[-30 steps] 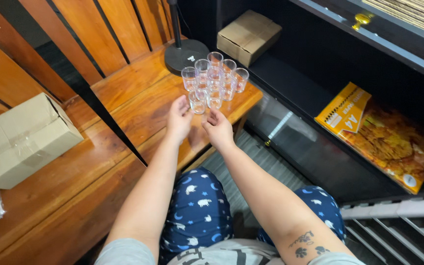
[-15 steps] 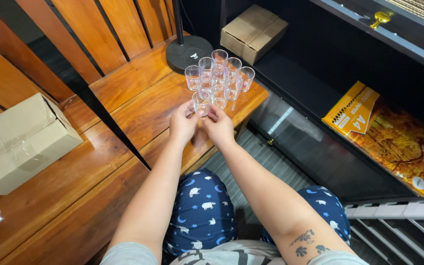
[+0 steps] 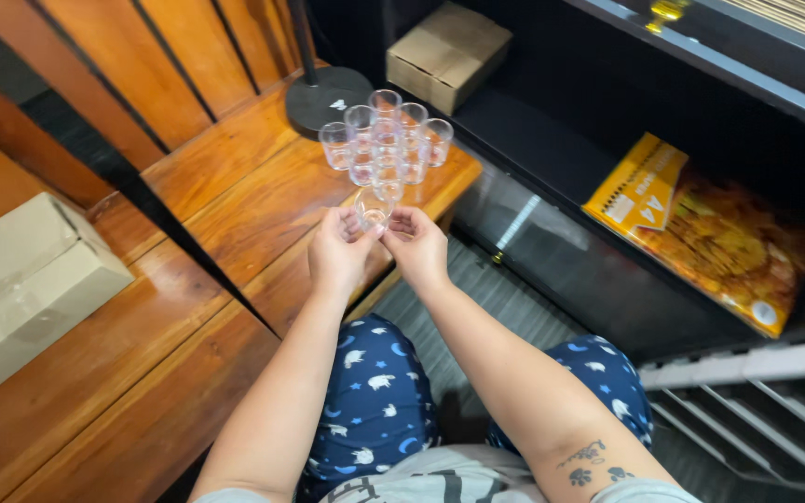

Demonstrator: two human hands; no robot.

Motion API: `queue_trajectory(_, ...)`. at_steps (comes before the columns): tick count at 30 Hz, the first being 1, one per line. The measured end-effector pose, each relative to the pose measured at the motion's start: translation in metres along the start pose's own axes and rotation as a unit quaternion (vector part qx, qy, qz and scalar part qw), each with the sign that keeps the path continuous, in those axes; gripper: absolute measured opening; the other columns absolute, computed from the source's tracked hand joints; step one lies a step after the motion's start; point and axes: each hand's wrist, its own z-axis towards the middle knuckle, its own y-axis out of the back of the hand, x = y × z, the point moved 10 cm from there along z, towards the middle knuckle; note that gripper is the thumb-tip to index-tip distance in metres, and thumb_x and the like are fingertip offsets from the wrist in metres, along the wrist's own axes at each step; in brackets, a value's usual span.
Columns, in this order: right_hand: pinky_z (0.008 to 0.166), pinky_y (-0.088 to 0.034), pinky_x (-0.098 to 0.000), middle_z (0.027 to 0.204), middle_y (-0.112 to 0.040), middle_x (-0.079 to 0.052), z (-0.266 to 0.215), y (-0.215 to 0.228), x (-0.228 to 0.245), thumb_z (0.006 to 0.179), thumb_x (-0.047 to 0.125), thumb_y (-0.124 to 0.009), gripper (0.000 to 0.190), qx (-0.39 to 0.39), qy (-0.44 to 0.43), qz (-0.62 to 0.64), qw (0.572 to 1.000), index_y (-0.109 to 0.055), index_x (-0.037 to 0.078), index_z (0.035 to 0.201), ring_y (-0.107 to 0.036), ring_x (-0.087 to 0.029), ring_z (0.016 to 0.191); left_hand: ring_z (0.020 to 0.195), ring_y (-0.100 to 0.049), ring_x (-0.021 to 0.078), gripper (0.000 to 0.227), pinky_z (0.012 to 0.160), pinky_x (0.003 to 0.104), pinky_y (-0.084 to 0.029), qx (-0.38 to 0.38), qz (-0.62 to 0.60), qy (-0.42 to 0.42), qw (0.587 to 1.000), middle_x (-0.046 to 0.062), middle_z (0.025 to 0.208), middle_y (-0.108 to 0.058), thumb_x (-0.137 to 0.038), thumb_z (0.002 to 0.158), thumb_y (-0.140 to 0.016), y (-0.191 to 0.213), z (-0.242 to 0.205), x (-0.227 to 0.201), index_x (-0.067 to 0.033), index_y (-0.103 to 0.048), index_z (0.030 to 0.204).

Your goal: The person places a cardboard box on a shelf, then repeatedly picks up small clear glasses from a wooden bench and arranges them on a shelf. The person handles the glasses one by one or in small groups, moving them from the bench to the shelf.

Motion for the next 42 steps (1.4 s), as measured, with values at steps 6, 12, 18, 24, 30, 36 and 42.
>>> queue_trajectory(6, 0.084, -0.064, -0.0259, 0.107, -0.076, -0.013, 0.008, 0.083, 0.01, 0.073, -0.001, -0.089, 0.044, -0.06, 0.043, 0.022, 0.997, -0.074, 0.006, 0.114, -0.073, -0.015, 0.092, 0.117, -0.07, 0.0321, 0.059, 0.091, 0.036, -0.061, 0.072, -0.006, -0.056, 0.996, 0.028, 0.122, -0.07, -0.02, 0.079, -0.093, -0.07, -0.027, -0.045, -0.0043, -0.062, 0.127)
queue_trajectory(12, 0.083, -0.063, -0.0229, 0.104, -0.075, -0.006, -0.004, 0.215, 0.031, 0.079, -0.004, -0.083, 0.039, -0.179, 0.072, -0.004, 0.981, -0.073, 0.006, 0.115, -0.069, -0.009, 0.09, 0.118, -0.069, 0.0335, 0.047, 0.093, 0.037, -0.061, 0.185, -0.035, -0.094, 0.978, 0.027, 0.124, -0.07, -0.01, 0.085, -0.084, -0.189, -0.075, -0.103, -0.0029, -0.064, 0.127)
queue_trajectory(18, 0.084, -0.063, -0.0281, 0.106, -0.076, -0.005, -0.03, 0.348, 0.047, 0.081, 0.005, -0.085, 0.037, -0.311, 0.095, -0.051, 0.944, -0.076, 0.012, 0.116, -0.071, -0.009, 0.088, 0.118, -0.069, 0.0349, 0.054, 0.09, 0.037, -0.063, 0.308, -0.054, -0.147, 0.938, 0.029, 0.128, -0.068, -0.003, 0.085, -0.08, -0.302, -0.138, -0.146, -0.0021, -0.062, 0.136)
queue_trajectory(24, 0.09, -0.06, -0.0302, 0.11, -0.076, -0.009, -0.057, 0.446, 0.057, 0.085, 0.005, -0.082, 0.04, -0.432, 0.099, -0.085, 0.892, -0.074, 0.01, 0.124, -0.071, -0.012, 0.091, 0.108, -0.073, 0.0339, 0.064, 0.087, 0.035, -0.065, 0.42, -0.001, -0.145, 0.896, 0.028, 0.129, -0.067, -0.006, 0.087, -0.076, -0.409, -0.199, -0.174, -0.0147, -0.056, 0.147)
queue_trajectory(30, 0.1, -0.058, -0.0373, 0.127, -0.072, -0.016, -0.067, 0.499, 0.055, 0.092, -0.005, -0.068, 0.052, -0.484, 0.061, -0.067, 0.87, -0.063, 0.011, 0.141, -0.07, -0.026, 0.118, 0.109, -0.073, 0.0194, 0.052, 0.094, 0.032, -0.063, 0.468, 0.078, -0.153, 0.867, 0.015, 0.131, -0.07, -0.013, 0.087, -0.075, -0.477, -0.242, -0.193, -0.016, -0.062, 0.137)
queue_trajectory(36, 0.114, -0.048, -0.0384, 0.138, -0.067, -0.01, -0.068, 0.53, 0.047, 0.092, 0.006, -0.071, 0.063, -0.511, -0.03, -0.148, 0.846, -0.054, 0.022, 0.15, -0.06, -0.023, 0.133, 0.126, -0.065, 0.0244, 0.046, 0.11, 0.043, -0.053, 0.497, 0.165, -0.166, 0.835, 0.006, 0.128, -0.074, -0.023, 0.091, -0.066, -0.523, -0.26, -0.198, -0.028, -0.062, 0.137)
queue_trajectory(42, 0.12, -0.042, -0.0421, 0.15, -0.058, -0.007, -0.06, 0.535, 0.047, 0.092, 0.029, -0.069, 0.07, -0.504, -0.131, -0.178, 0.835, -0.043, 0.033, 0.157, -0.053, -0.026, 0.14, 0.13, -0.061, 0.0347, 0.07, 0.11, 0.042, -0.049, 0.56, -0.073, -0.119, 0.817, 0.026, 0.132, -0.067, 0.004, 0.076, -0.064, -0.544, -0.271, -0.21, -0.0026, -0.057, 0.146)
